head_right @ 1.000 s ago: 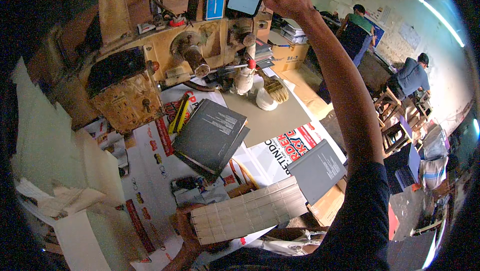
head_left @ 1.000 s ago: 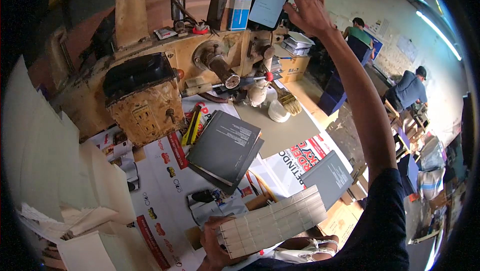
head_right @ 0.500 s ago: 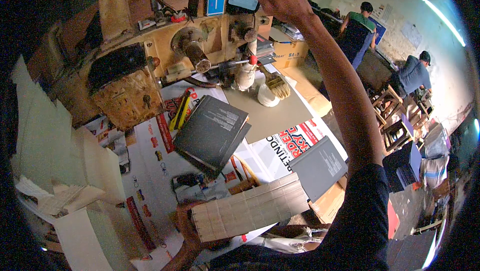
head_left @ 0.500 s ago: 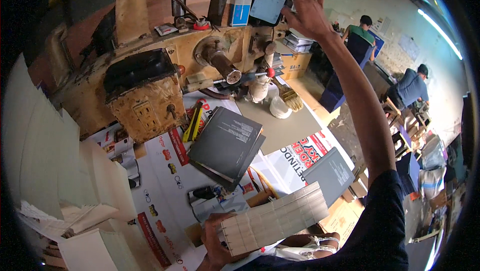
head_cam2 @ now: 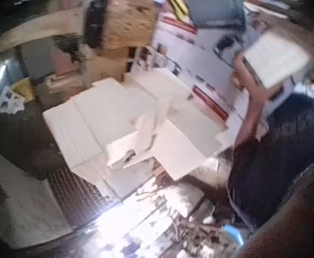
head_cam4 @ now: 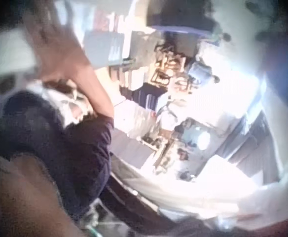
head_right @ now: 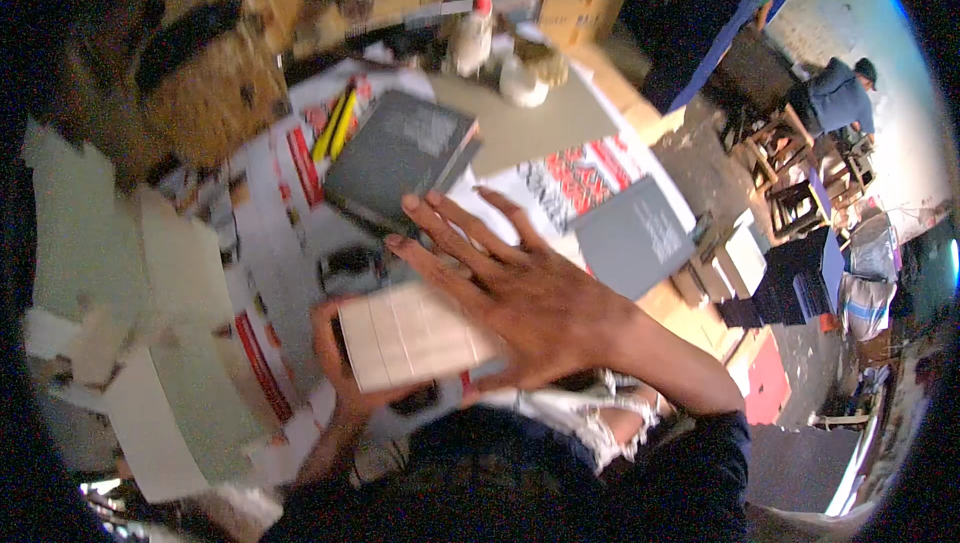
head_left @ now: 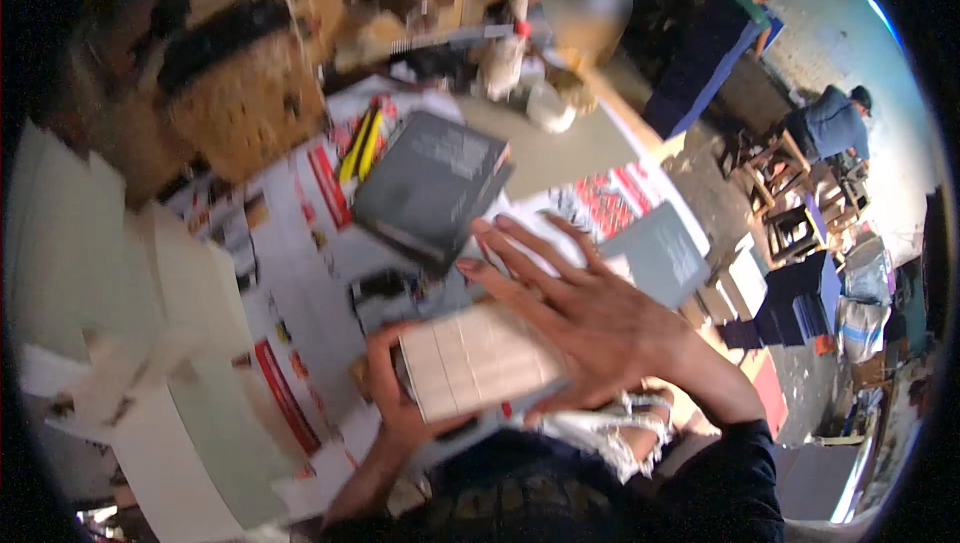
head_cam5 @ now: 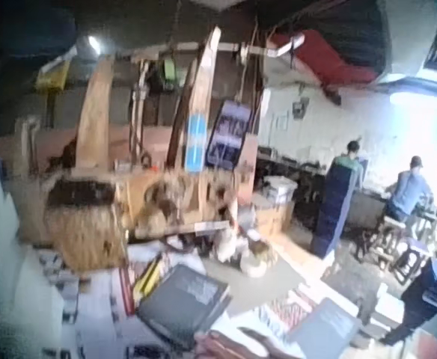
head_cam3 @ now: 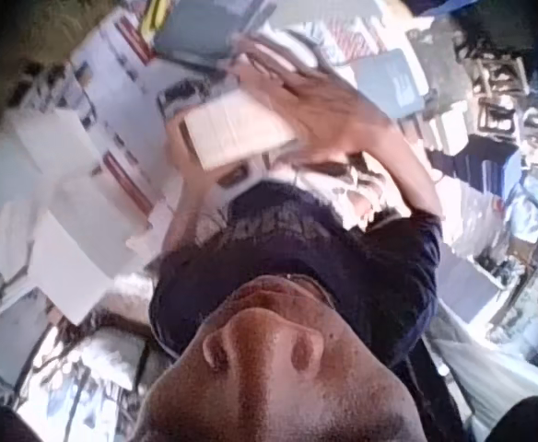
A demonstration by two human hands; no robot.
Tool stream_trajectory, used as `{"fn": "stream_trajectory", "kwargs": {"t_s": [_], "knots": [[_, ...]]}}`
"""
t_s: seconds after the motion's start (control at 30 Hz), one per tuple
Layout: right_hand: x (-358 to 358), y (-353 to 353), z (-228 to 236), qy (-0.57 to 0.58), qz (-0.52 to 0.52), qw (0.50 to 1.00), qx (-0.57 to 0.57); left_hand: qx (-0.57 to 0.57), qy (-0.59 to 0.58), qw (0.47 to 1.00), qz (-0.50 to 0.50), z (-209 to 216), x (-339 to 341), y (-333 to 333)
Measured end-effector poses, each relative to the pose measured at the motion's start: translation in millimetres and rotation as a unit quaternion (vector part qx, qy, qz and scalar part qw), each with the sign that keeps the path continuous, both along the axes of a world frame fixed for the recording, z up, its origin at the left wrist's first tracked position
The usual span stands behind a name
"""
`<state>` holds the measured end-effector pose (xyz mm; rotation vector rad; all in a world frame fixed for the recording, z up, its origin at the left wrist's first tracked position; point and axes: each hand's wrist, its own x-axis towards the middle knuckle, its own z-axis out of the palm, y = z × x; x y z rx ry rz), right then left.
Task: The person aligns stacks of paper by hand, applies adhesive to the edges using a brush, and wraps paper covers around the glued spines.
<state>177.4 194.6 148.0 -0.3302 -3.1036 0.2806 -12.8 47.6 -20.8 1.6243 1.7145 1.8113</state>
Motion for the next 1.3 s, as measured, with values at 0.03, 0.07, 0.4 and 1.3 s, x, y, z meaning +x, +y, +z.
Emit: {"fn": "stream_trajectory", "kwargs": {"t_s": [0.03,0.07,0.4,1.3], "knots": [[9,-2,-21,-0.05,-0.002,0.999,-0.021,0.011,-0.02,1.0,-0.017,-2,8,5],[9,-1,-24,-0.014,-0.005,1.0,-0.027,-0.005,-0.013,1.0,-0.005,6,11,4],[11,-5,-9,-0.066,-0.047,0.996,-0.028,-0.013,0.023,0.999,0.035,18,6,-6],[115,-81,-99,0.271,-0.216,0.933,0.099,0.144,0.012,0.989,-0.035,19,10,12]]}}
